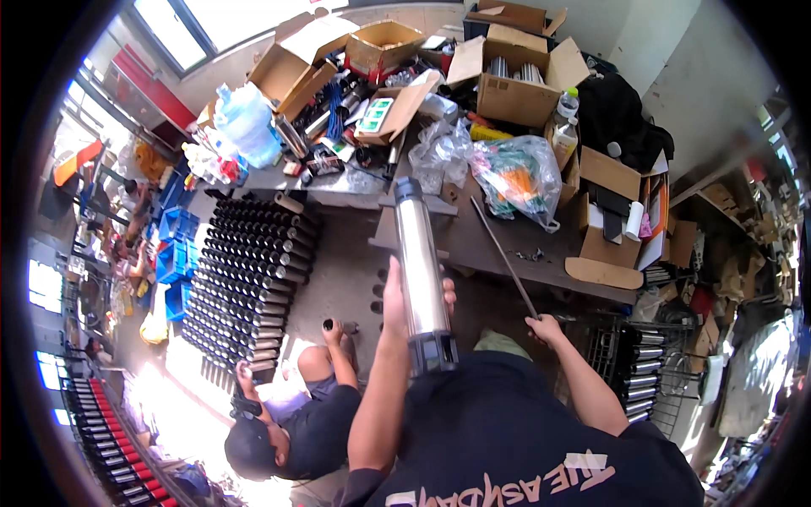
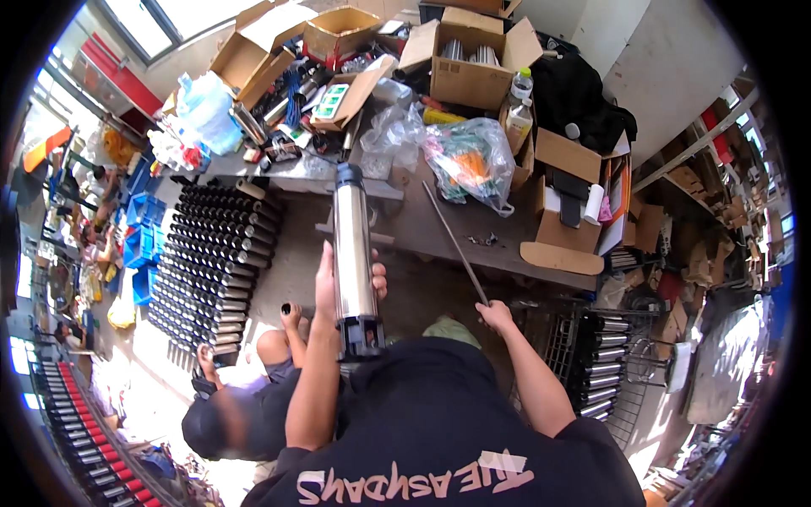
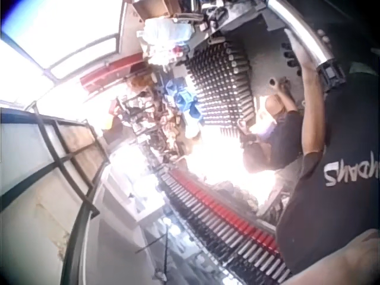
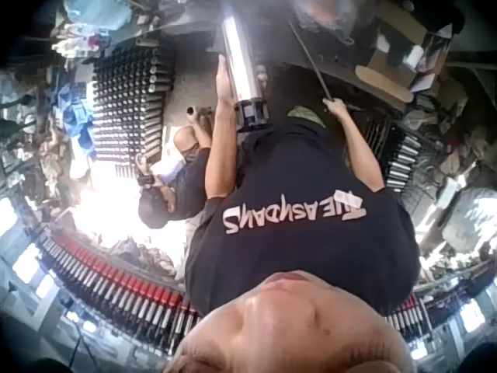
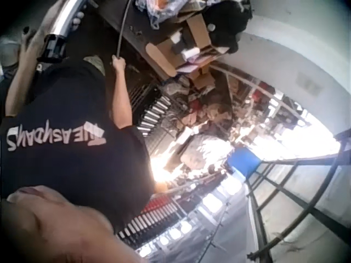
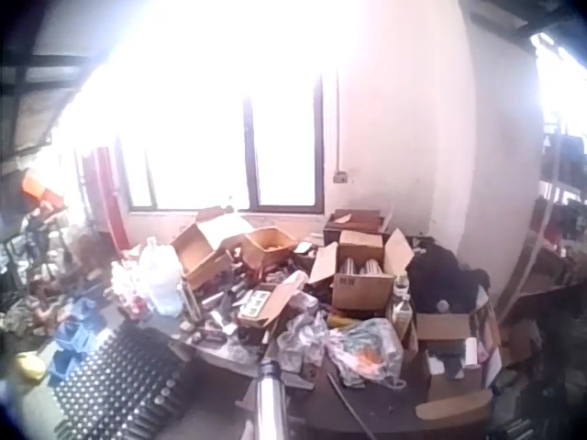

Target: The person uses a T-handle tool to tighten a cap on a large metal cylinder and then places the completed assembly into a wire bin.

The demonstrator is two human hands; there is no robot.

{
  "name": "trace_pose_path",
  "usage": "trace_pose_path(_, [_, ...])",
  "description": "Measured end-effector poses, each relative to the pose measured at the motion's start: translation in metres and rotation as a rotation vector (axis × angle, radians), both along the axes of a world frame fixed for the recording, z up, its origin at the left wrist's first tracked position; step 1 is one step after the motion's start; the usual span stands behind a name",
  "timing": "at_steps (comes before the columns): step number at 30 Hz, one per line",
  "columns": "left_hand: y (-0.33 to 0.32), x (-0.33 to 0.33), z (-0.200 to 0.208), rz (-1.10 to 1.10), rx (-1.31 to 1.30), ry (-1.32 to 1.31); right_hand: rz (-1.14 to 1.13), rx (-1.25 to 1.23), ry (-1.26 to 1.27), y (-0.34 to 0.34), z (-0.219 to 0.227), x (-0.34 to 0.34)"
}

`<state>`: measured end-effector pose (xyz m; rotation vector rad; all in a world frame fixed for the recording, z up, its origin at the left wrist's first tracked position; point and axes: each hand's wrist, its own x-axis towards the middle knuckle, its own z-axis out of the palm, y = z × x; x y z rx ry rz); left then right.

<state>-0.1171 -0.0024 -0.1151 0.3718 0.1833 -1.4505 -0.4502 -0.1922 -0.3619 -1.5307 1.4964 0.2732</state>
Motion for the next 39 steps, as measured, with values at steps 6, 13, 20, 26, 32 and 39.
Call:
trace_pose_path(6, [-0.005,0.013,0.008,0.039,0.095,-0.187,-0.106,0.209,-0.149,0.016,0.003,0.001])
trace_pose_path(13, [-0.008,0.029,-0.008,0.037,-0.150,-0.054,-0.194,0.162,-0.159,0.044,-0.042,-0.036])
trace_pose_path(20, [-0.016,0.029,-0.009,0.040,-0.228,0.081,-0.157,0.078,-0.021,0.060,-0.044,-0.056])
trace_pose_path(26, [-0.016,0.044,-0.018,0.013,-0.116,-0.063,-0.108,0.020,-0.033,0.059,-0.039,-0.059])
trace_pose_path(32, [-0.003,0.029,0.020,0.268,0.034,-0.471,-0.091,0.004,-0.022,0.049,-0.063,-0.070])
trace_pose_path(39, [-0.009,0.048,-0.053,0.183,-0.202,-0.095,-0.102,0.031,0.055,0.043,-0.051,-0.060])
